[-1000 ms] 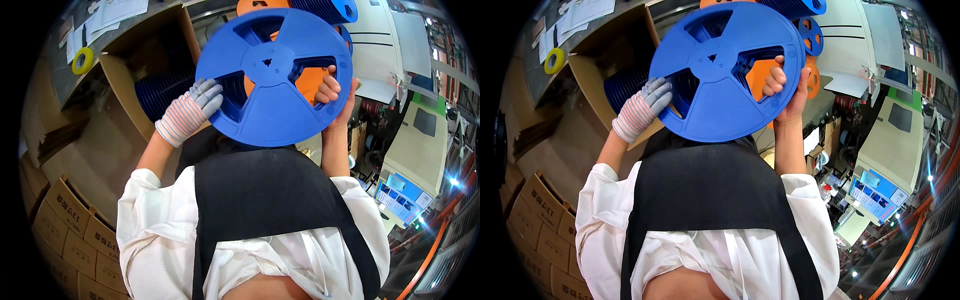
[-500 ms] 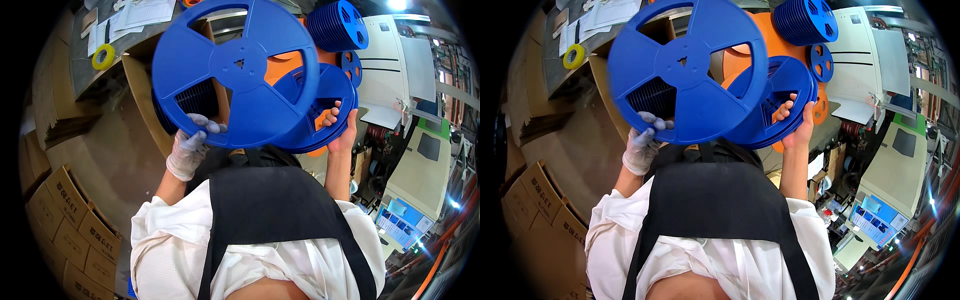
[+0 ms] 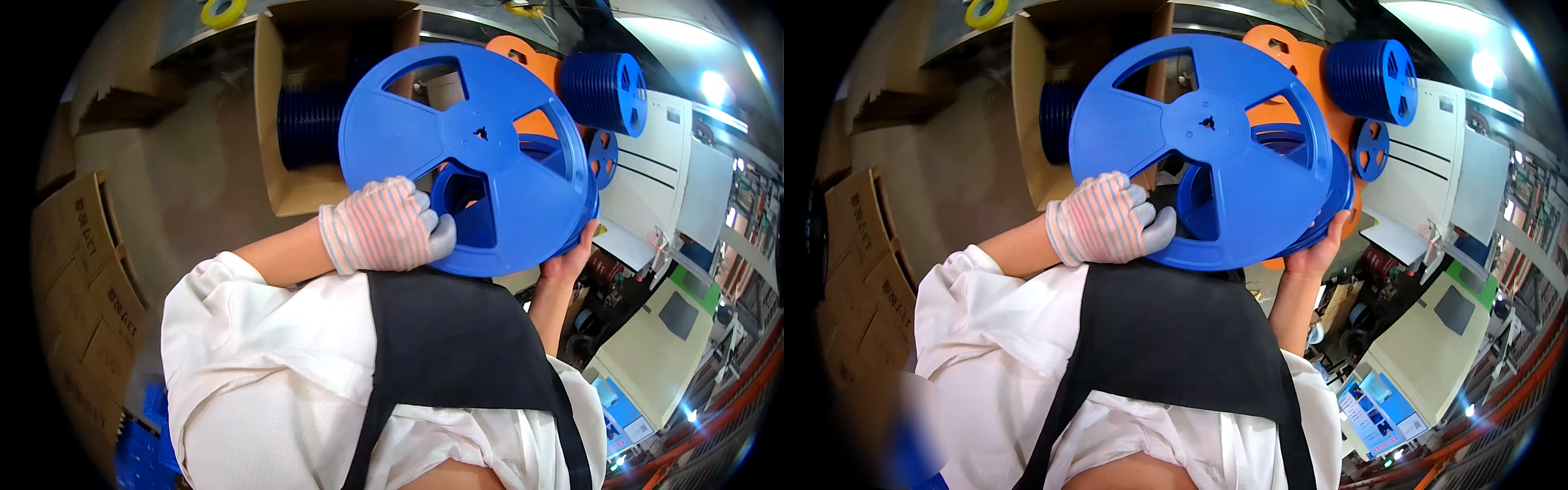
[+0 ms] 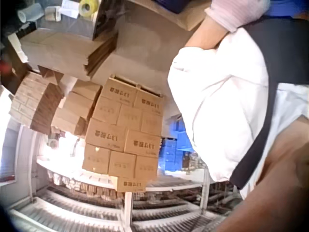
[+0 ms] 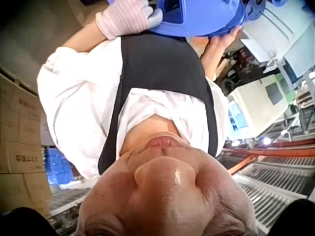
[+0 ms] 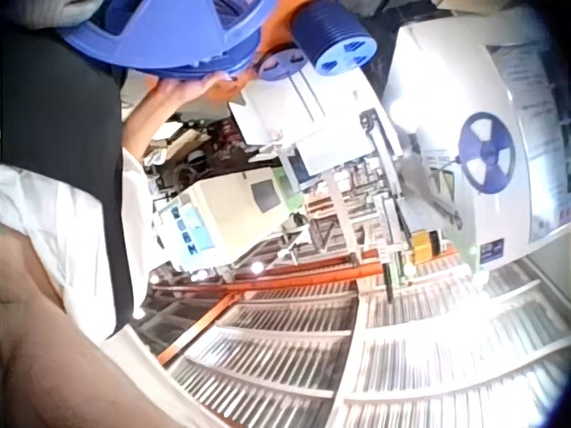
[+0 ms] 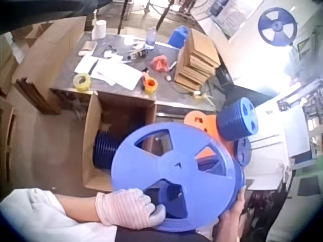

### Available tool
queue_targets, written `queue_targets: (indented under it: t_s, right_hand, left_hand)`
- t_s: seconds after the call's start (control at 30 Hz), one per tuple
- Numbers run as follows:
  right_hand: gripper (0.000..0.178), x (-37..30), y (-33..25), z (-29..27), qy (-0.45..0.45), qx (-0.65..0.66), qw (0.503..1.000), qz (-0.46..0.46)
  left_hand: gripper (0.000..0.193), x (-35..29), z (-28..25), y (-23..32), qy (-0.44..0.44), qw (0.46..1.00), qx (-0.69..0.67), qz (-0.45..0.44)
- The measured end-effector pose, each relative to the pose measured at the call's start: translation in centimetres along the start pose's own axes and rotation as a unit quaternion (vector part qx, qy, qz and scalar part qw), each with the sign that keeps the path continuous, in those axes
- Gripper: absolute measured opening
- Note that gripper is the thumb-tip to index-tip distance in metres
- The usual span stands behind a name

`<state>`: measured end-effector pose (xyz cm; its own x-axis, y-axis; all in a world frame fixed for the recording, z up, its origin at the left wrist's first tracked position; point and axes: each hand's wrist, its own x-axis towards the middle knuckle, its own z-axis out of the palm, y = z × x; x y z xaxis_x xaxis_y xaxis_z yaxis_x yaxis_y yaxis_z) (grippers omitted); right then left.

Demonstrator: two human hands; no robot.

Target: The person opens a machine door, then walks to a table and places a cardboard box on it. They repeatedly pick up stacks of blue plastic spools, separate them, and place them into the box. The person continues stacking the spools until the box is filled.

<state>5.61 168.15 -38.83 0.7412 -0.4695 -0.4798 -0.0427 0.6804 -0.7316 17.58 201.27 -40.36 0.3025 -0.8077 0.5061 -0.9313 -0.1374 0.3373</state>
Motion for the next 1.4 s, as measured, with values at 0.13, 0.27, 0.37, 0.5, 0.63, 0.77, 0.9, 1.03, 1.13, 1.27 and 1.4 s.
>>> queue_targets:
  t_s: [0.13,0.27,0.37,0.5,0.63,0.77,0.9,1.03,1.13,1.27,1.4]
  right_hand:
    - [0.053,0.1,-0.6,0.6,-0.127,0.007,0.992,0.025]
    - [0.055,-0.9,-1.1,2.1,-0.067,-0.044,0.996,-0.043]
    - [0.056,-1.4,-1.7,2.7,-0.058,-0.048,0.995,-0.068]
    - [0.056,-2.1,-2.0,3.9,-0.046,-0.02,0.997,-0.058]
    - [0.056,-2.6,-2.2,4.9,-0.042,-0.011,0.997,-0.065]
    - [0.056,-2.5,-2.5,4.9,-0.067,0.006,0.996,-0.057]
    - [0.057,-2.6,-2.3,6.0,-0.074,0.006,0.995,-0.059]
    - [0.059,-2.2,-2.3,5.8,-0.066,0.004,0.997,-0.05]
    - [0.059,-2.1,-2.1,5.6,-0.059,-0.016,0.997,-0.052]
    - [0.06,-1.6,-1.6,6.5,-0.112,-0.011,0.993,-0.022]
    - [0.061,-2.1,-1.1,7.2,-0.045,-0.048,0.997,-0.048]
  left_hand:
    - [0.026,-0.9,-0.5,-1.1,0.025,0.996,0.022,0.081]
    - [0.025,-0.8,-0.4,-1.7,0.016,0.993,0.032,0.111]
    - [0.023,-1.3,-0.2,-2.1,0.023,0.991,0.044,0.122]
    - [0.021,-2.1,-0.3,-2.3,0.018,0.991,0.059,0.122]
    - [0.022,-2.2,0.1,-2.3,0.052,0.989,0.06,0.122]
    - [0.022,-2.3,0.4,-2.3,0.05,0.99,0.058,0.116]
    - [0.022,-2.1,-0.2,-2.1,0.028,0.993,0.049,0.104]
    - [0.021,-2.5,0.9,-2.0,0.071,0.992,0.039,0.093]
    - [0.028,-2.4,0.0,-1.7,0.035,0.998,0.006,0.052]
    - [0.035,-1.7,-0.2,-1.9,0.102,0.968,-0.13,-0.19]
    - [0.024,-3.3,1.6,-3.1,0.359,0.436,-0.709,-0.422]
